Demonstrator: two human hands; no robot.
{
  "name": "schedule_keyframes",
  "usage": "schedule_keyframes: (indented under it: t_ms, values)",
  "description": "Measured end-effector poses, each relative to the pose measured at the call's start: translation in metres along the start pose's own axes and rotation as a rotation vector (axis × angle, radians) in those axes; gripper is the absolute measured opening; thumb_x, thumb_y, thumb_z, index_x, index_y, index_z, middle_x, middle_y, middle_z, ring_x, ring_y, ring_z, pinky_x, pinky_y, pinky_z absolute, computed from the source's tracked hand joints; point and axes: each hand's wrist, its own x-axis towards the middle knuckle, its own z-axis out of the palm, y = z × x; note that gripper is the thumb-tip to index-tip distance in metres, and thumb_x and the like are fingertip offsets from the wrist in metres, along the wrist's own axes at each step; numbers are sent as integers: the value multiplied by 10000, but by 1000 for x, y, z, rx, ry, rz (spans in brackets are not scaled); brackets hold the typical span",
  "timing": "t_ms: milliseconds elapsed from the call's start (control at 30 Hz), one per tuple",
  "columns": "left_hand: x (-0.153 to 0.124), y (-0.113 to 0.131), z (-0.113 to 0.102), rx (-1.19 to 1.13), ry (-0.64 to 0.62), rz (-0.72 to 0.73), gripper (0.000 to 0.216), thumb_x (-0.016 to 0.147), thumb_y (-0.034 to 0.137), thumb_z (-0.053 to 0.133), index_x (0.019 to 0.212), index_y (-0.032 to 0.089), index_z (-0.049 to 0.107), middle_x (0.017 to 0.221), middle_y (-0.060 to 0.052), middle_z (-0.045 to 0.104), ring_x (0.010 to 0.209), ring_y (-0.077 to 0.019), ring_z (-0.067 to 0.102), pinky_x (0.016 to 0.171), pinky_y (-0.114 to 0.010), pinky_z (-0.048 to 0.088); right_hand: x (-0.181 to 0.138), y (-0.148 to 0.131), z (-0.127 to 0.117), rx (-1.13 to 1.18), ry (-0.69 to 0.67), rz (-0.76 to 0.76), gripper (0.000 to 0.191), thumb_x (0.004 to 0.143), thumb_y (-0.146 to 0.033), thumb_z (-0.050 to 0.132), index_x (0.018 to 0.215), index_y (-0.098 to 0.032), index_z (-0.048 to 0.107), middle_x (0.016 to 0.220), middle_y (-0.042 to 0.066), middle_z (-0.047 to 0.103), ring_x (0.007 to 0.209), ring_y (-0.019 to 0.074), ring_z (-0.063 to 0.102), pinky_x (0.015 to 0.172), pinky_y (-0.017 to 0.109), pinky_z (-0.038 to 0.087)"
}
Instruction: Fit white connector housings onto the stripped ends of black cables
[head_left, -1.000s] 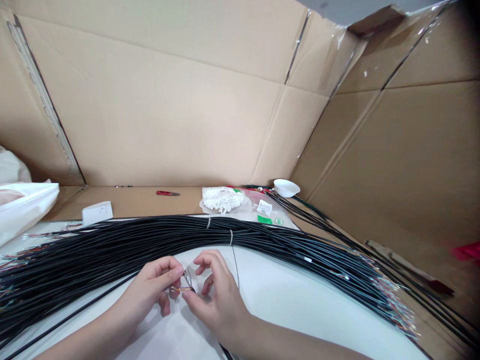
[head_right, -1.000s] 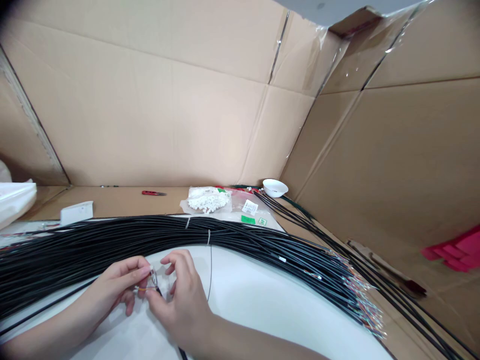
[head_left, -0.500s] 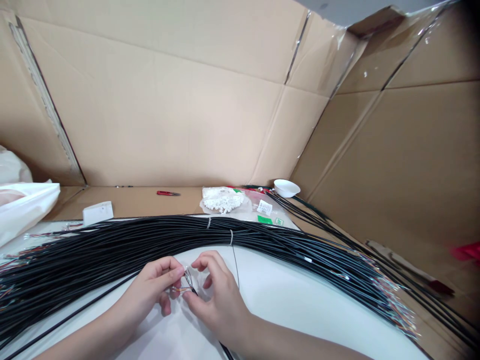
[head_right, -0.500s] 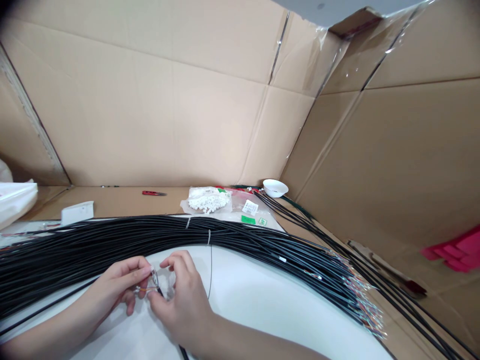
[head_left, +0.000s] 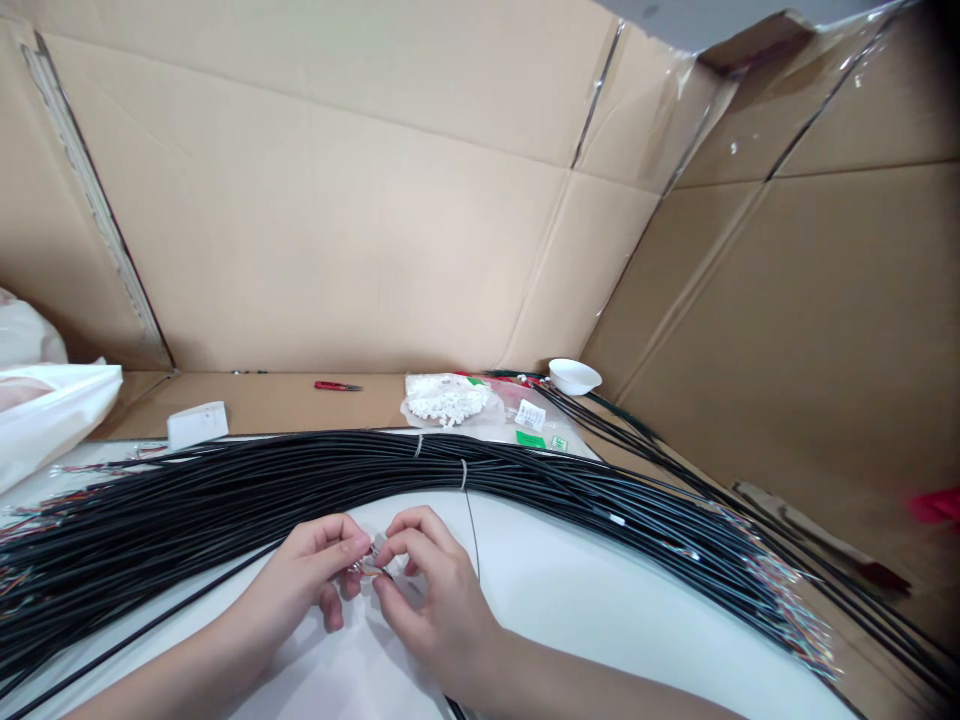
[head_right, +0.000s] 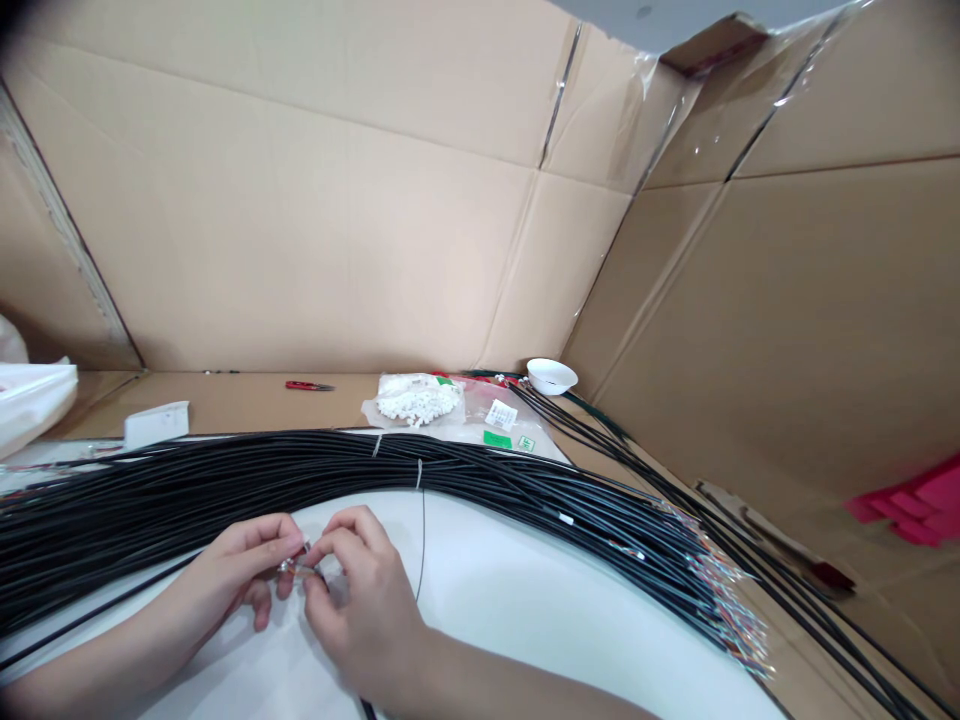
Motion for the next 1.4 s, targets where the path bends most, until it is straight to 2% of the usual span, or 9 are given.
schedule_keyframes:
  t_ms: [300,500,700,833,1000,1200,1400]
  values:
    - [0,-1,0,29,-14,-1,239,731,335,565,591,141,556,495,17,511,443,-95,442,357,-168,384,-1,-1,1,-73,-64,-44,200,696,-54,470,821,-202,523,958,41,469,878,150,489,764,258,414]
    - [1,-1,0,14,-15,-10,234,728,333,567,595,140,560,487,17,517,436,-94,446,350,-169,386,-1,-2,0,-45,-86,-24,147,740,-76,446,814,-195,488,950,40,481,860,142,492,726,242,418]
    - [2,1,1,11,3,-21,248,726,338,572,588,133,561,499,20,493,465,-100,453,351,-170,398,1,3,0,-15,-24,19,111,746,-86,420,787,-184,451,804,15,506,685,110,483,593,211,402]
    - [2,3,1,14,4,-25,243,725,333,575,591,131,563,511,17,493,475,-102,456,354,-171,398,1,5,2,-51,1,24,106,723,-87,437,762,-183,459,697,-10,503,622,104,475,563,206,387]
    - [1,-1,0,30,-9,-17,241,727,339,575,601,134,559,497,19,506,445,-92,446,358,-169,386,0,5,2,-99,-34,-67,139,684,-74,477,764,-185,502,765,6,501,678,110,490,597,205,398]
    - [3,-4,-1,97,-15,-1,269,743,373,551,612,138,566,494,22,521,401,-77,434,358,-169,368,1,7,4,-215,46,-114,109,684,-113,546,748,-196,576,787,25,520,727,137,500,682,254,403]
    - [4,-2,-1,75,-23,-2,262,735,369,564,609,139,560,493,26,510,417,-82,434,359,-169,372,0,3,2,-227,28,-129,82,719,-104,503,731,-180,531,788,25,539,738,142,501,684,263,386]
